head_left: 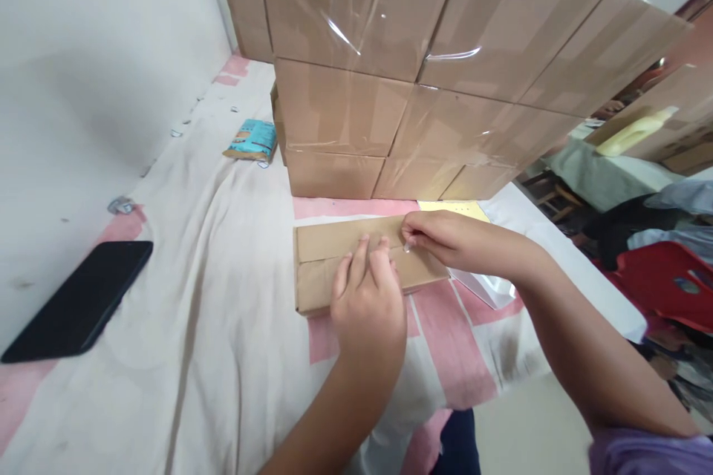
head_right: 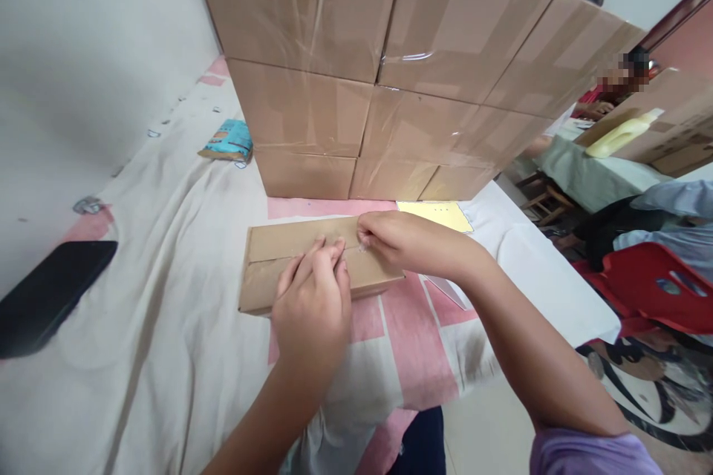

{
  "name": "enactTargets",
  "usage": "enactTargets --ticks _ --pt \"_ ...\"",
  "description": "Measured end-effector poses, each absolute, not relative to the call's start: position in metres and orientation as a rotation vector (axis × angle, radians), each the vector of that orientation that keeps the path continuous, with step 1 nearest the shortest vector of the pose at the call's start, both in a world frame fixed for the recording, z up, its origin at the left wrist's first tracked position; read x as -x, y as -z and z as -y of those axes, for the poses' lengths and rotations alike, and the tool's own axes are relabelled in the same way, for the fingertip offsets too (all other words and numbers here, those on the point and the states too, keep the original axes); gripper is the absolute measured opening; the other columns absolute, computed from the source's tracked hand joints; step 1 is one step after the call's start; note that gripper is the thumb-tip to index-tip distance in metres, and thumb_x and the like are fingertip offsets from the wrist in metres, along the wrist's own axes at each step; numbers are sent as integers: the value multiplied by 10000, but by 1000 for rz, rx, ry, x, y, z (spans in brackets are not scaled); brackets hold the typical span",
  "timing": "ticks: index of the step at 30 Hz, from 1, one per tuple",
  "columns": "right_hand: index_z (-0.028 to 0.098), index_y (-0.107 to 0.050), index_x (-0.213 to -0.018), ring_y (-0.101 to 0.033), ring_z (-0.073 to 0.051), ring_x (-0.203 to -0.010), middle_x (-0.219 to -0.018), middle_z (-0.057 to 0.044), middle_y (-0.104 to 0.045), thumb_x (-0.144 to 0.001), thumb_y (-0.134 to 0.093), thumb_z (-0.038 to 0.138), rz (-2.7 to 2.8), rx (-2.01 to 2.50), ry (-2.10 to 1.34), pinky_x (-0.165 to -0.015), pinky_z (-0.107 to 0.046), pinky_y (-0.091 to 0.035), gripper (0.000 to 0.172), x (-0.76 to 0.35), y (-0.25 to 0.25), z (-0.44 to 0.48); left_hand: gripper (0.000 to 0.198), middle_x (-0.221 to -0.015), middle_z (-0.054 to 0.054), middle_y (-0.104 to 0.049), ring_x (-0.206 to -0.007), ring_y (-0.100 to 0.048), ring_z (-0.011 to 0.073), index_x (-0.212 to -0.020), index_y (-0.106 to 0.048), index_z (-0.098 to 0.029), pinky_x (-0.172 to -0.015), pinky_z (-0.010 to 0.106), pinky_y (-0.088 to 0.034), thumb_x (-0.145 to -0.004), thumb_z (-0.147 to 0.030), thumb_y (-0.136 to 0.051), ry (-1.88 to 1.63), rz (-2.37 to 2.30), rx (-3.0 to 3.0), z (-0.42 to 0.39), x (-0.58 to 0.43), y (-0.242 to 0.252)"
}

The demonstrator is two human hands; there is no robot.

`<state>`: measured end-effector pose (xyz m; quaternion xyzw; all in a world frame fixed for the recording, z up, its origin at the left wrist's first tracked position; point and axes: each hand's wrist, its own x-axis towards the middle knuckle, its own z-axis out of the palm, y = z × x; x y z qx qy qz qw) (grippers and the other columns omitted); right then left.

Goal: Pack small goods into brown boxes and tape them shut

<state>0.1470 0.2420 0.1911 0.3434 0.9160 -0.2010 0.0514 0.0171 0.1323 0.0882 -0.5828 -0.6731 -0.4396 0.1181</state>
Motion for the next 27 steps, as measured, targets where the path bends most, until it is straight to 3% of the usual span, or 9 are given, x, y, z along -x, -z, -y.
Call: enactTargets --ticks 10,21,24,27 --pt "211 -497 -807 -422 -142 -641 -741 6 -550 -963 -447 209 -2704 -1021 527 -595 -296 -263 163 -134 -195 -248 202 -1141 46 -774 -1219 -664 229 -1158 -605 -147 -1022 381 -479 -980 -106 -519 1256 1940 1720 -131 -17 -88" --pt "215 -492 -758 -453 -138 -622 -730 8 -576 -940 -476 262 -2648 -1063 603 -578 -290 -315 189 -126 -198 -248 251 -1213 45 -752 -1207 -670 230 -1200 -622 -140 -1048 370 -477 -966 -105 -538 1210 1903 1698 -132 -17 -89" --pt "225 -523 -800 -505 -165 -660 -757 -5 -607 -897 -580 406 -2586 -1345 460 -580 -294 -325 213 -125 -197 -252 252 -1217 44 -751 -1202 -673 223 -1204 -623 -138 -1046 362 -481 -968 -111 -537 1202 1906 1700 -132 -17 -90" --pt "228 -575 -993 -587 -234 -800 -944 -57 -662 -743 -726 605 -2551 -1669 284 -624 -310 -382 477 -131 -192 -259 264 -1214 46 -752 -1200 -675 218 -1219 -619 -132 -1047 358 -480 -967 -113 -541 1191 1913 1689 -132 -17 -90"
